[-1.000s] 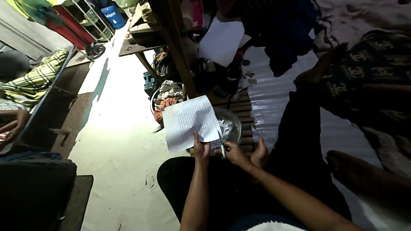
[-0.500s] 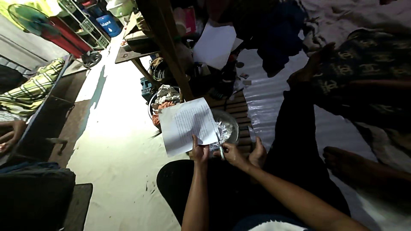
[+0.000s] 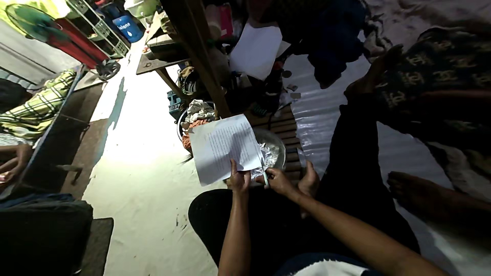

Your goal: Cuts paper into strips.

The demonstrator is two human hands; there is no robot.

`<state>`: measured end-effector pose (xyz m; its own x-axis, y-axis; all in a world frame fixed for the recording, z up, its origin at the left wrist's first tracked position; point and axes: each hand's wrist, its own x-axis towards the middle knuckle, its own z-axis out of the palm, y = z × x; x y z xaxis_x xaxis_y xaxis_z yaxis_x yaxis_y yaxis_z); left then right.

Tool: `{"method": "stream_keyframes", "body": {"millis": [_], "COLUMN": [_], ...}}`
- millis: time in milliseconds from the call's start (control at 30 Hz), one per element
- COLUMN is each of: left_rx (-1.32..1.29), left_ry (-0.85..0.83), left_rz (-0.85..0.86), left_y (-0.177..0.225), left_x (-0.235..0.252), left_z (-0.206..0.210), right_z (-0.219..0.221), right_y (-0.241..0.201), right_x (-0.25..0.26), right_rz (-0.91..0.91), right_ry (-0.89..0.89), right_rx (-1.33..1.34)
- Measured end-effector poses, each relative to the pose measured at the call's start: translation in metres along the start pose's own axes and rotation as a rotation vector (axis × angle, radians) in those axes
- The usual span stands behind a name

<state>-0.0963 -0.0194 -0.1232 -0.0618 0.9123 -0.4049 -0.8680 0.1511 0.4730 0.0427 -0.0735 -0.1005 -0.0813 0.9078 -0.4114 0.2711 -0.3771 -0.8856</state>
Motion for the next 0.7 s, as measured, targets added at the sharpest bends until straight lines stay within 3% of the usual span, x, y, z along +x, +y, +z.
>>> {"method": "stream_keyframes", "body": {"millis": [300, 700], "left_rx": [-0.037, -0.033], "left_ry": [0.000, 0.013], "left_rz": [-0.004, 0.023], "left_y": [0.002, 0.002], "left_x": [0.000, 0.002], "left_z": [0.000, -0.002], "right_z": [0.005, 0.013], "right_y": [0.010, 0.013], "right_x": [-0.001, -0.003], "right_rz": [-0.087, -0.033], "right_ry": [0.019, 0.000], "right_rx": [0.001, 0.039]}}
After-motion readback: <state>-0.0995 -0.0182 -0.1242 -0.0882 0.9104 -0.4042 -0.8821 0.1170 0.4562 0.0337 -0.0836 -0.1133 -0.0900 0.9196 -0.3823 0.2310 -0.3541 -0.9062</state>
